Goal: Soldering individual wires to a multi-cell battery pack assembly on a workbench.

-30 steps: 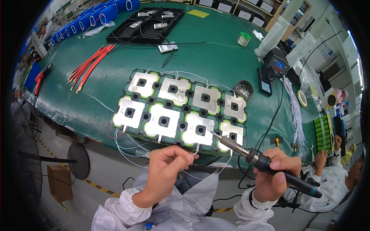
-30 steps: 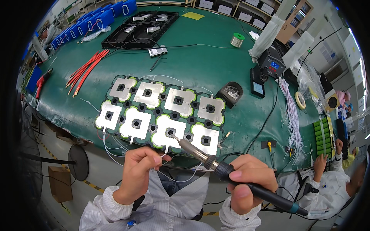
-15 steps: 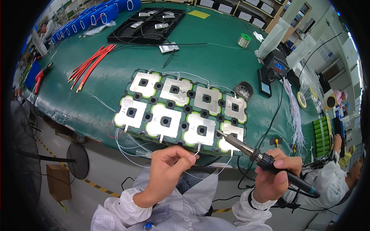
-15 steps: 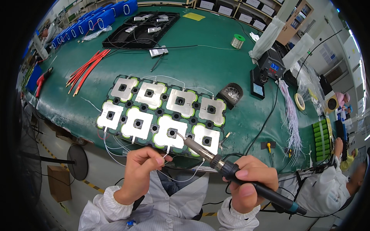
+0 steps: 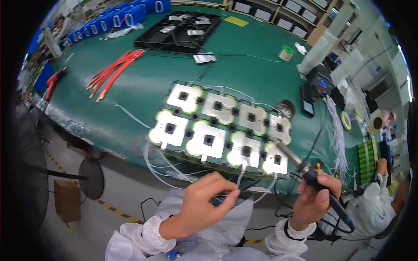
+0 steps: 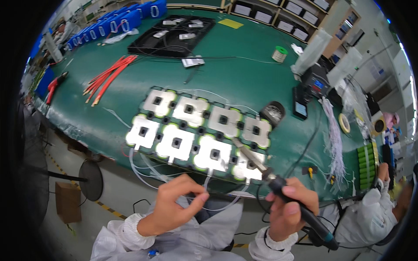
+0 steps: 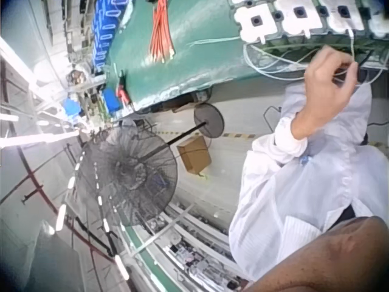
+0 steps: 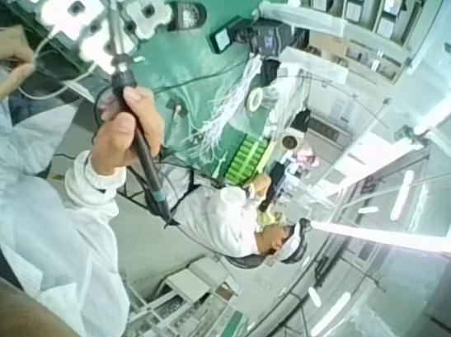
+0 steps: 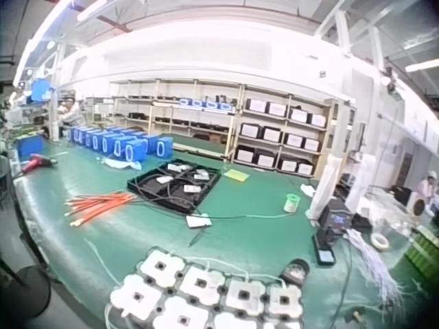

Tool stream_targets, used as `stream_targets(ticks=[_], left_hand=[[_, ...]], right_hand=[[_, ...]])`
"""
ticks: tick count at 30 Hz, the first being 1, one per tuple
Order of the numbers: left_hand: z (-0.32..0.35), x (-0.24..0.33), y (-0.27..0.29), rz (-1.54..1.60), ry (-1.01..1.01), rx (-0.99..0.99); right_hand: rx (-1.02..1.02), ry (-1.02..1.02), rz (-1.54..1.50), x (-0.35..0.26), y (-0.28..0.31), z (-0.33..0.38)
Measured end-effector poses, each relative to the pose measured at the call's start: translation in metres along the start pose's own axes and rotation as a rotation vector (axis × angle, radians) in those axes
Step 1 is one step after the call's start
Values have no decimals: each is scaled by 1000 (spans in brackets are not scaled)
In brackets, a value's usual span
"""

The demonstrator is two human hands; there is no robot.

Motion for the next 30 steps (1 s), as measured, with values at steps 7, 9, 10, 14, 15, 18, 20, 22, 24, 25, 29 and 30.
stream_targets(ticks=[7,9,10,14,15,18,20,22,24,25,29,30], left_hand=[[22,-12,109,-477,-201,148],[26,-50,164,-287,53,368],[24,-77,183,-42,228,488],[-2,-122,223,385,411,554],[-5,-133,224,390,481,556],[-15,-143,223,401,536,549],[-21,-148,224,405,523,538],[-29,-156,230,472,503,582],[-33,-163,237,488,465,613],[-36,-165,242,496,426,642],[-53,-169,260,496,379,603],[-57,-166,266,458,311,588]], right_hand=[[-31,83,171,11,11,4],[-53,80,137,14,9,5],[20,60,146,16,11,7],[105,37,158,14,9,8],[127,43,173,14,9,8],[130,32,183,11,10,11],[50,24,107,8,13,13],[70,16,132,6,11,15],[91,3,150,5,9,16],[97,-5,145,5,8,17],[114,-22,139,3,4,18],[113,-20,142,2,3,18]])
Point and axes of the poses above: each hand's wrist, its own z-axis away from the middle knuckle, its own y-axis out of the back of the hand, x = y × z, the point moved 4 cm from there along -z, towards the middle knuckle, and after that the axes turned 12 degrees about -y, right-handed, at the moved point
